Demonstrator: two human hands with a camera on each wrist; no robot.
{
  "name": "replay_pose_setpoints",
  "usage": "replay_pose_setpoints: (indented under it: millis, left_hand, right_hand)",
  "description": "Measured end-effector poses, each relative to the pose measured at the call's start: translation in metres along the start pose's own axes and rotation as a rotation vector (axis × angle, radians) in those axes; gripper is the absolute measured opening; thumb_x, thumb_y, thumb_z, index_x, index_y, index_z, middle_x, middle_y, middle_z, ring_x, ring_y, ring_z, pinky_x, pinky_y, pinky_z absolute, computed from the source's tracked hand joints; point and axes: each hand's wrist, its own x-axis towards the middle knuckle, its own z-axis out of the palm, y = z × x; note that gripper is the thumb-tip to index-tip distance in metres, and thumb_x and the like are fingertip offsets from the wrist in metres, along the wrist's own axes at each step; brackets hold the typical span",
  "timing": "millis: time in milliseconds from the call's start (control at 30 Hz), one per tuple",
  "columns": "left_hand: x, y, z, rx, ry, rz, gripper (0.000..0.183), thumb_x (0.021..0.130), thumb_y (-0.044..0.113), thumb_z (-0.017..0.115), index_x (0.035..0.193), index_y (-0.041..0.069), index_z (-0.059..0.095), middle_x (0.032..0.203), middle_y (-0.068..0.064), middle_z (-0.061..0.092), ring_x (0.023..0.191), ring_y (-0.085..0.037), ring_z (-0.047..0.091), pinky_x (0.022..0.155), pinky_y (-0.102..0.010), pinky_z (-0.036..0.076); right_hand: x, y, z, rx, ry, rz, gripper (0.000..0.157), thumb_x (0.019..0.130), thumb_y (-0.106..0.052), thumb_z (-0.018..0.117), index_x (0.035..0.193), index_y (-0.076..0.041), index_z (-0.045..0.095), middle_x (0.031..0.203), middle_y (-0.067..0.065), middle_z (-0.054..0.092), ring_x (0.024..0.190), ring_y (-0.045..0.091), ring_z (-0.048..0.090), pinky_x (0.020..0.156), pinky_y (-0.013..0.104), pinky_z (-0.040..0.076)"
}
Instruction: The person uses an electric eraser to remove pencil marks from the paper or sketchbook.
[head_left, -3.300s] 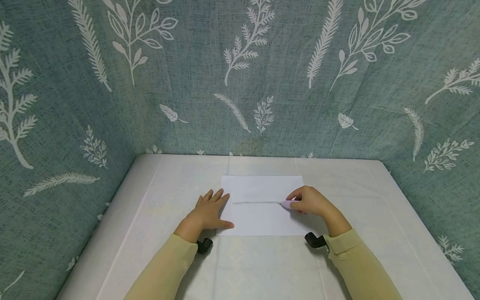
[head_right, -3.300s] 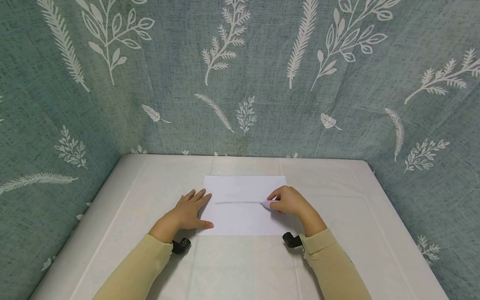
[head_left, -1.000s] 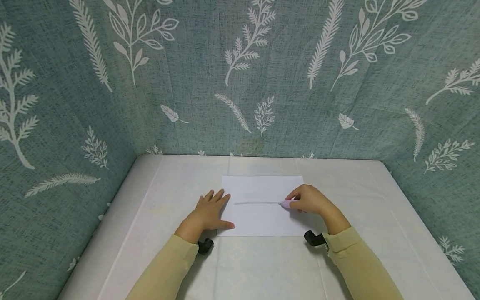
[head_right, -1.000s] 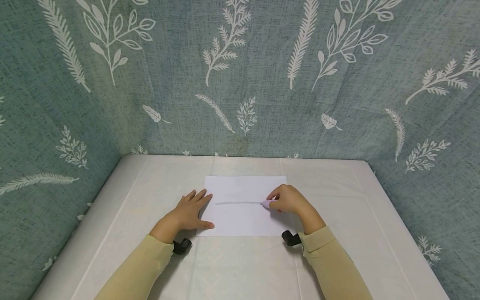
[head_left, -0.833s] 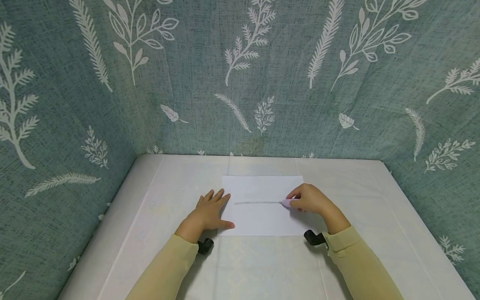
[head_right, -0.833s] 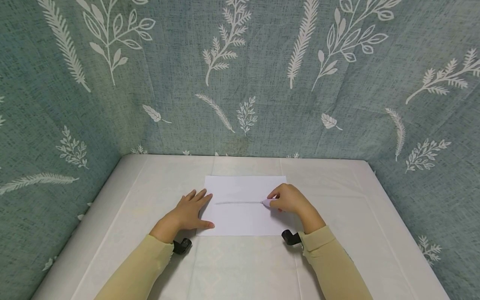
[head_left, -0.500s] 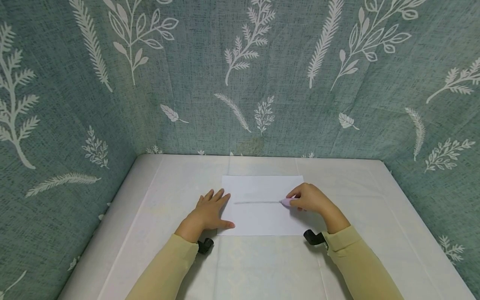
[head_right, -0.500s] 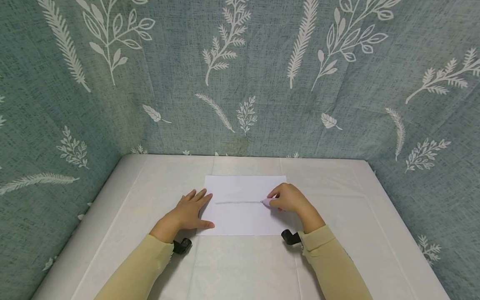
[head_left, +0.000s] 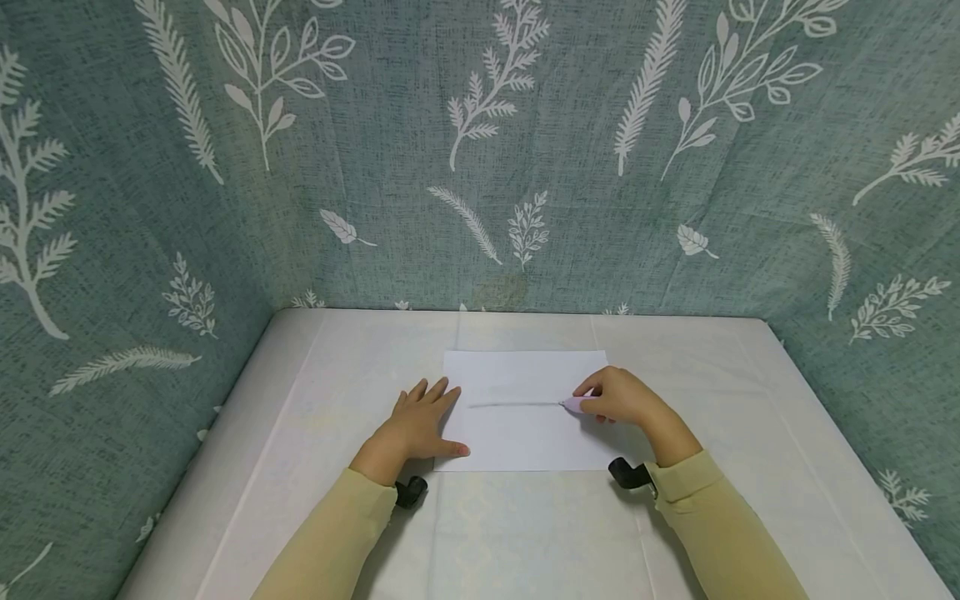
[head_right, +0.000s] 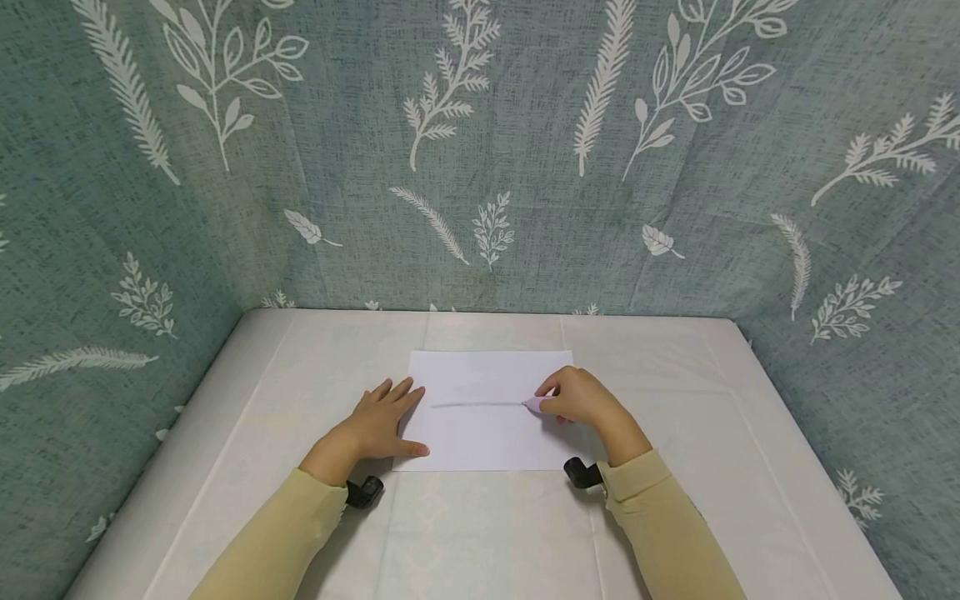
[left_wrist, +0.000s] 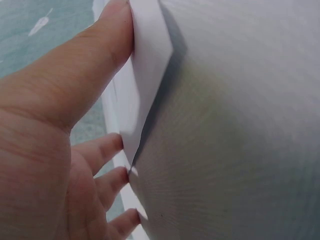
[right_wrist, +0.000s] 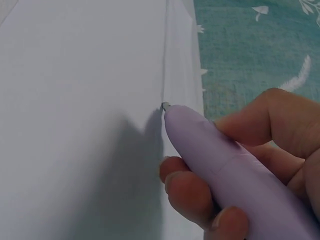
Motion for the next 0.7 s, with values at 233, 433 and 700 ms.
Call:
replay_pose_setpoints:
  millis: [233,433,700]
  left_hand:
    - [0.0007,-0.0007,0.0009,-0.006,-0.001,0.004,0.105,0.063,0.069,0.067,0.147,0.023,0.026,0.154,-0.005,0.014,0.139,-0.037,0.007,0.108,-0.058,0.008]
    - [-0.0001,0.0,-0.0015,-0.008,0.005,0.01,0.103,0.063,0.067,0.068,0.146,0.021,0.028,0.153,-0.007,0.016,0.139,-0.038,0.008,0.107,-0.059,0.009]
    - [-0.0015,0.0011,-0.0019,-0.006,0.008,0.011,0.102,0.064,0.066,0.069,0.146,0.02,0.028,0.153,-0.007,0.017,0.139,-0.038,0.009,0.107,-0.058,0.009]
  right_hand:
    - [0.0002,0.0021,0.0004,-0.004,-0.024,-0.024,0.018,0.084,-0.024,0.067,0.098,-0.014,0.069,0.057,0.006,0.059,0.048,0.017,0.052,0.049,0.032,0.046]
    - [0.0012,0.0046,0.0012,-0.004,-0.038,-0.013,0.018,0.084,-0.026,0.067,0.099,-0.015,0.068,0.057,0.005,0.058,0.049,0.018,0.053,0.05,0.032,0.046]
    - [0.0022,0.0066,0.0025,0.019,-0.058,-0.006,0.018,0.085,-0.023,0.066,0.101,-0.015,0.068,0.064,0.006,0.061,0.051,0.018,0.055,0.05,0.032,0.046]
